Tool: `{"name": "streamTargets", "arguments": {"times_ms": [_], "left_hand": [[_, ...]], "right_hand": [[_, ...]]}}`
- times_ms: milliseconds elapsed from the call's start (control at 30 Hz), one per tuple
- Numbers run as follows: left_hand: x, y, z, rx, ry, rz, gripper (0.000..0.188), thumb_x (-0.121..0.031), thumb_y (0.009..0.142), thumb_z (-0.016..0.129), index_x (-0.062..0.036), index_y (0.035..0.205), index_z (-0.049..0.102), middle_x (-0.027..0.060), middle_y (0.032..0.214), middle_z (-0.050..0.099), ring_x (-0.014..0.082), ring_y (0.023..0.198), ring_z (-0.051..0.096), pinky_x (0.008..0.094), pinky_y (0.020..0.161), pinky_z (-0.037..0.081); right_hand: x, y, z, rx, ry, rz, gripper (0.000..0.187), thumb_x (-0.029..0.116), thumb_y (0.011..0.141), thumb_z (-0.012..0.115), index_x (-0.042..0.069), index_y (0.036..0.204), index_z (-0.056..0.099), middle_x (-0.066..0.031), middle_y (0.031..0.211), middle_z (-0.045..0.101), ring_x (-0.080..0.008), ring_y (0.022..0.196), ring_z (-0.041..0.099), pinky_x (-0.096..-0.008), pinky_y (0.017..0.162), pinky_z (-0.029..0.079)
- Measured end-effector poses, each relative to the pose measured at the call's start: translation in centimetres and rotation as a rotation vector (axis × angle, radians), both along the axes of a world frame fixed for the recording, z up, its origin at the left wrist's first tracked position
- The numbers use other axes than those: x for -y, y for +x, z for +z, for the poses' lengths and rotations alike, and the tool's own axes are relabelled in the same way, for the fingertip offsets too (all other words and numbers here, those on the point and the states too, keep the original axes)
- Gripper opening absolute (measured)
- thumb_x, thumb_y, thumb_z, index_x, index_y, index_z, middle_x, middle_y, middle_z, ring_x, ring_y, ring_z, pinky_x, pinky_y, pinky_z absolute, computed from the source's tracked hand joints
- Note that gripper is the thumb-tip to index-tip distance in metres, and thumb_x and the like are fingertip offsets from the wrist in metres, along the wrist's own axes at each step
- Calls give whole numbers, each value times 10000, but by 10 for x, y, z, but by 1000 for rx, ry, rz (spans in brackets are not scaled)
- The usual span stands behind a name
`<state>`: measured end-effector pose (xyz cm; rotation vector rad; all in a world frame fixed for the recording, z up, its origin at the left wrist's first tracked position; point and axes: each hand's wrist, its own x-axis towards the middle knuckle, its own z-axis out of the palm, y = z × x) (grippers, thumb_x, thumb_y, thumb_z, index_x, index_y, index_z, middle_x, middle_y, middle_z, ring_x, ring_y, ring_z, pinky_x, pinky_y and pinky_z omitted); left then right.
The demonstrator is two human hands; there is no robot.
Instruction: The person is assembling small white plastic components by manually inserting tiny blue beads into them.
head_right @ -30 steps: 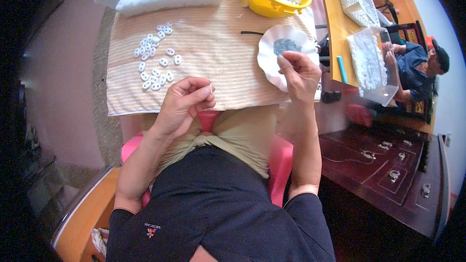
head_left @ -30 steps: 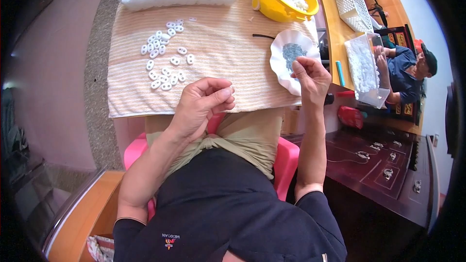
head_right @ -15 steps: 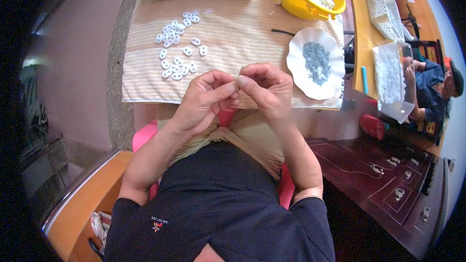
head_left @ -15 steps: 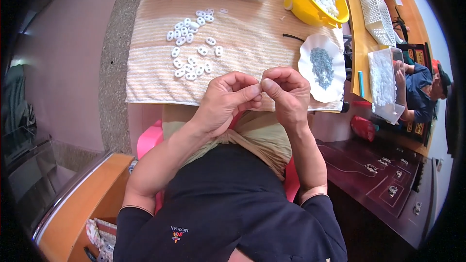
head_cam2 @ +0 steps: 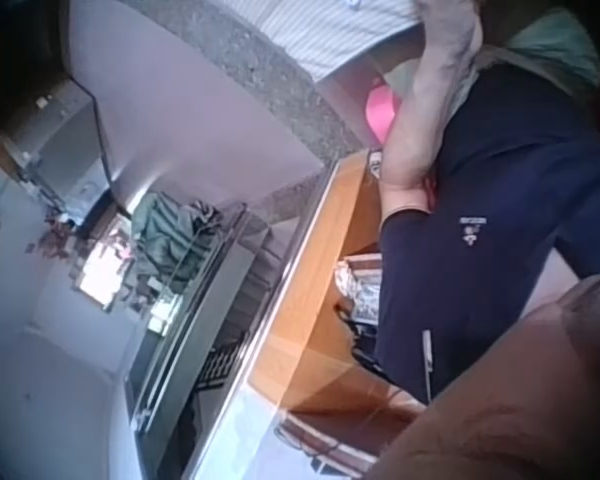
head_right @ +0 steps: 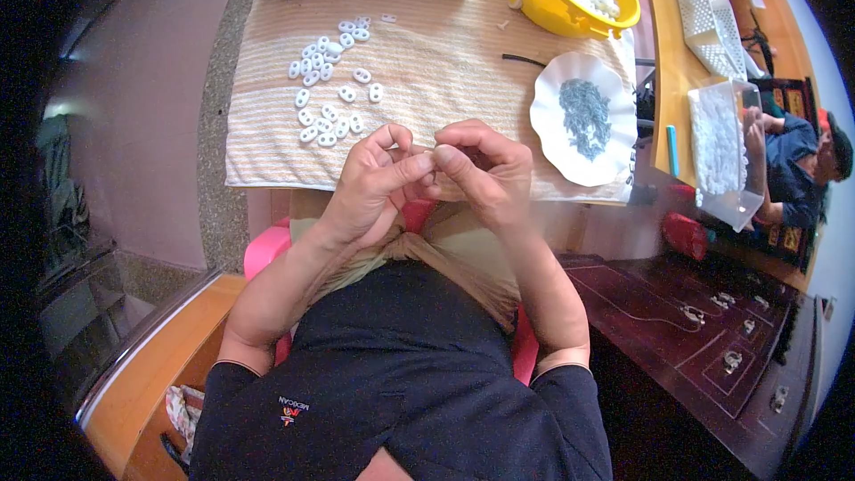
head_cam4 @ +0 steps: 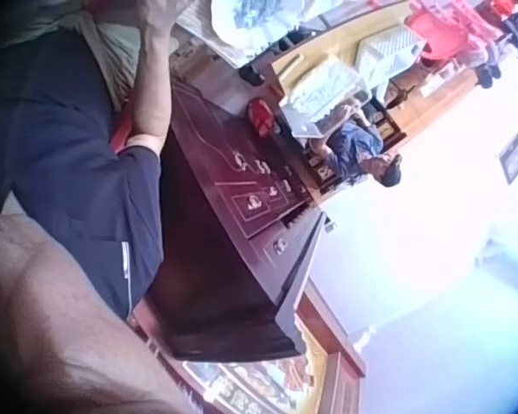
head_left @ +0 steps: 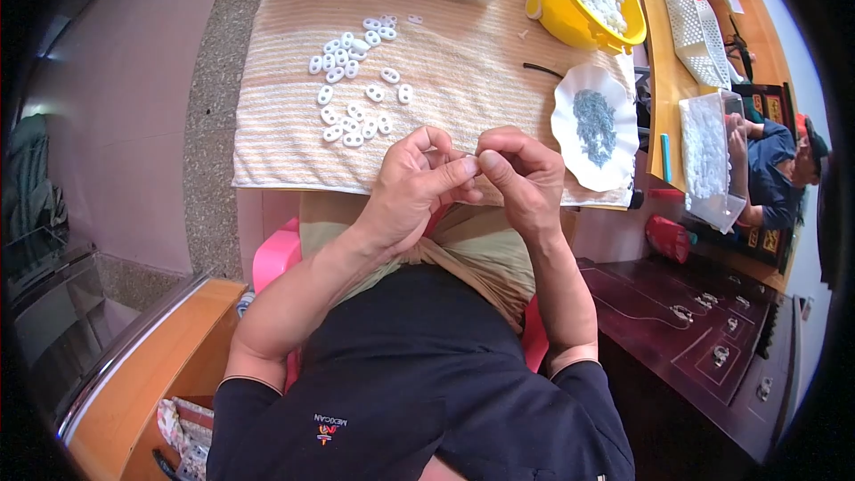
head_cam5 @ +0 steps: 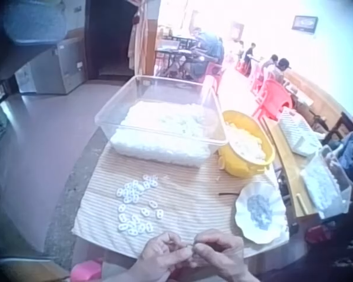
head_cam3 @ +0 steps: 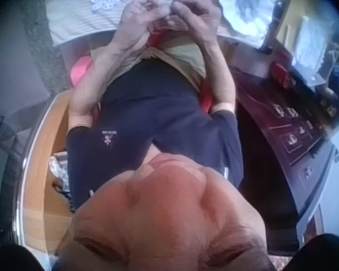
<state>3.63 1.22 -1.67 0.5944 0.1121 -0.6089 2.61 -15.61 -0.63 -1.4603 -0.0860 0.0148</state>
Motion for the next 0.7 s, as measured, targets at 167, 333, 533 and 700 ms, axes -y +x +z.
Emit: {"name": "streamTargets", "arguments": {"times_ms": [167,333,533,700], "left_hand": [[0,2,2,1,28,16,171,-44,872,656,-64,923,493,61,842,628,130,743,633,278,676,569],[-3,4,0,-6,60,-1,169,-63,870,667,-59,912,503,66,836,631,135,702,639,267,659,562],[-3,6,2,1,93,-17,137,-78,869,674,-39,918,553,62,838,638,133,709,644,246,651,555],[-2,7,1,-27,138,-7,114,-76,875,668,-24,945,594,50,833,648,114,730,644,238,675,561]], "right_hand": [[10,6,-2,65,-97,117,115,8,864,647,-42,966,659,-82,969,625,-114,879,590,-234,767,474],[15,7,-2,3,-95,168,92,17,868,641,-27,945,670,-72,958,618,-112,886,577,-229,775,459],[15,8,-6,8,-100,162,70,20,883,626,-32,927,640,-55,948,609,-104,869,576,-225,763,461],[9,8,-4,-77,12,136,81,40,923,584,-35,941,608,-57,946,605,-96,822,583,-228,739,479]]}}
